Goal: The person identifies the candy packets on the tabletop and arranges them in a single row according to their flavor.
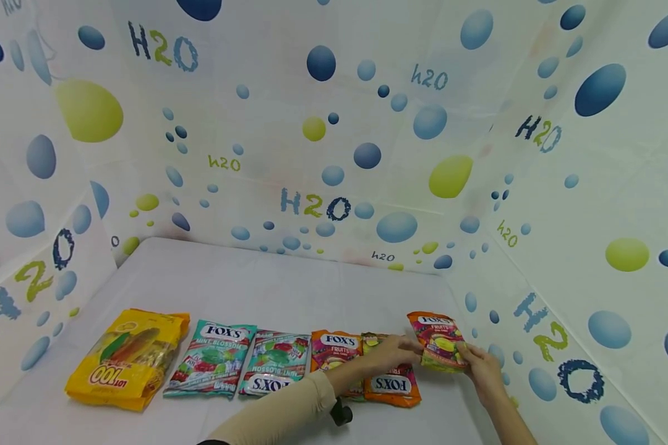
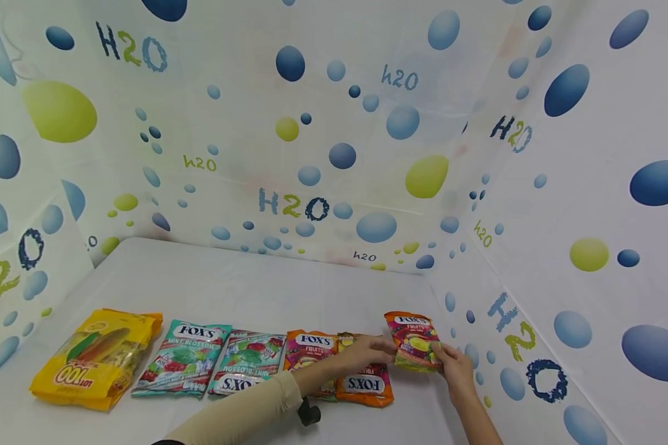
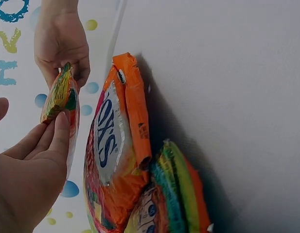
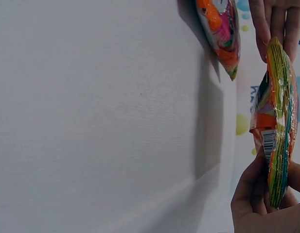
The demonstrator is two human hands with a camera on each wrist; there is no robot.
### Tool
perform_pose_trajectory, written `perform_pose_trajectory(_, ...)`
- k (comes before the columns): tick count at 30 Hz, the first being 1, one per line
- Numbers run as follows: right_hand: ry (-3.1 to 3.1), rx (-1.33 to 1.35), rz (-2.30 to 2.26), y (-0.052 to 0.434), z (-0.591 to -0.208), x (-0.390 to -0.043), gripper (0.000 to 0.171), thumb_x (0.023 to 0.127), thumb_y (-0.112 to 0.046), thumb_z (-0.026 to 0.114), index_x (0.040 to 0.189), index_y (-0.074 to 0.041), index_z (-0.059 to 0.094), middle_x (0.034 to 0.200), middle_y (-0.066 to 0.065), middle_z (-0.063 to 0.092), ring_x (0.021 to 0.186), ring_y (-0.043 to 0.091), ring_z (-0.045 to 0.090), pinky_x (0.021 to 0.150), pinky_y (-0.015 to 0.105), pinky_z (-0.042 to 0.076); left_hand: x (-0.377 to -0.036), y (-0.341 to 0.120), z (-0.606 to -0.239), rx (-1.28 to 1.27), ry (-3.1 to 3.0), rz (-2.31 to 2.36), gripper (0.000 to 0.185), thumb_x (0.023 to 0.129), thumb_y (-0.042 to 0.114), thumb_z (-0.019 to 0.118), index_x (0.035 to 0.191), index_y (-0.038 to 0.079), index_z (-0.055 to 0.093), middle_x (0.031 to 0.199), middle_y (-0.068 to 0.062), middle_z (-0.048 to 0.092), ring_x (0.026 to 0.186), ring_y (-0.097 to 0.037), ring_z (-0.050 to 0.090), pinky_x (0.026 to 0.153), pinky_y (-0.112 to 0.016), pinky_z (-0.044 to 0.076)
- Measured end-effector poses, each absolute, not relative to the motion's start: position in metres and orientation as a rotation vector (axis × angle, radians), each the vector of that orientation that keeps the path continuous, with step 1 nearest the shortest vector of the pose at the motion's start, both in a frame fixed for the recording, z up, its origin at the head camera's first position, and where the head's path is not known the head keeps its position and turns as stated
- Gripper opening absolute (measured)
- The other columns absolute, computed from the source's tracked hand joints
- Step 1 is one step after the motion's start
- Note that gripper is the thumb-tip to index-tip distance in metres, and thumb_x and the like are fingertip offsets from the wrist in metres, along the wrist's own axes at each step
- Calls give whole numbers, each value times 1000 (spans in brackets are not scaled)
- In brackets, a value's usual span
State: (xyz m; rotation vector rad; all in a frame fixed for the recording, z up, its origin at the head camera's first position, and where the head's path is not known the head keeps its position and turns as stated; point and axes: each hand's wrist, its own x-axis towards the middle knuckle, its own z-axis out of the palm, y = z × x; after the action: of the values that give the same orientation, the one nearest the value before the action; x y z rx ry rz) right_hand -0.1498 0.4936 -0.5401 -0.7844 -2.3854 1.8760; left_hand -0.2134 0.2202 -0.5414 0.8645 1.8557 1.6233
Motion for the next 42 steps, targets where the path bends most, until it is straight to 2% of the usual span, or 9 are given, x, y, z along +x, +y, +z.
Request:
perform_pose_trajectory(9,-2373,-836,1867,494,-544,-144,77,102,-47,65,151,9,44,153,31,44,97,4,64,81,18,56,-208,220,-545,803,1770,1653,42,94,27,67,132,9,72,127,0,72,102,-3,60,88,-24,51)
perform_pose_trajectory(12,-2377,-850,1842,494,-545,-142,73,103,-44,65,150,9,47,151,30,48,96,5,65,80,19,56,-207,220,-544,837,1737,1654,42,96,24,65,133,6,71,127,-4,72,98,-2,61,88,-26,54)
perform_pose_trajectory(17,-2408,-856,1812,493,-546,-139,74,103,-46,64,150,9,47,154,32,44,98,5,65,80,18,57,-204,220,-540,909,1718,1649,42,96,19,64,132,-2,69,128,-9,73,94,0,61,86,-21,53)
perform_pose_trajectory(22,-2401,-885,1822,494,-550,-137,79,101,-50,65,151,9,46,154,33,43,100,9,65,81,19,57,-201,221,-540,882,1716,1633,42,95,19,64,131,-2,70,126,-9,72,92,0,60,81,-17,51)
perform_pose_trajectory(31,-2384,-905,1829,500,-563,-131,79,99,-47,70,149,10,47,155,33,42,102,8,64,81,20,58,-195,222,-541,794,1645,1578,43,100,22,62,135,-2,67,122,-10,75,105,-10,70,98,-35,57)
perform_pose_trajectory(34,-2379,-923,1822,500,-567,-129,81,98,-48,71,148,10,47,155,33,42,110,16,64,82,20,58,-196,223,-542,795,1642,1558,42,101,21,62,135,-3,66,121,-10,75,107,-14,72,98,-37,57)
perform_pose_trajectory(36,-2378,-939,1809,500,-570,-129,83,97,-50,72,148,10,47,156,33,41,120,28,61,89,25,57,-196,224,-543,797,1643,1545,43,101,21,62,136,-4,65,121,-10,75,107,-14,72,97,-36,58)
perform_pose_trajectory(39,-2389,-962,1786,498,-572,-128,87,96,-54,71,149,10,45,157,34,38,137,44,47,108,42,50,-195,224,-544,803,1648,1525,44,101,20,61,136,-6,64,122,-12,74,107,-15,72,96,-35,58)
perform_pose_trajectory(42,-2391,-981,1783,495,-572,-128,88,96,-54,70,150,10,43,157,35,36,143,49,38,117,56,38,-195,224,-543,799,1644,1510,44,101,20,61,136,-7,64,124,-13,73,110,-17,72,98,-37,57)
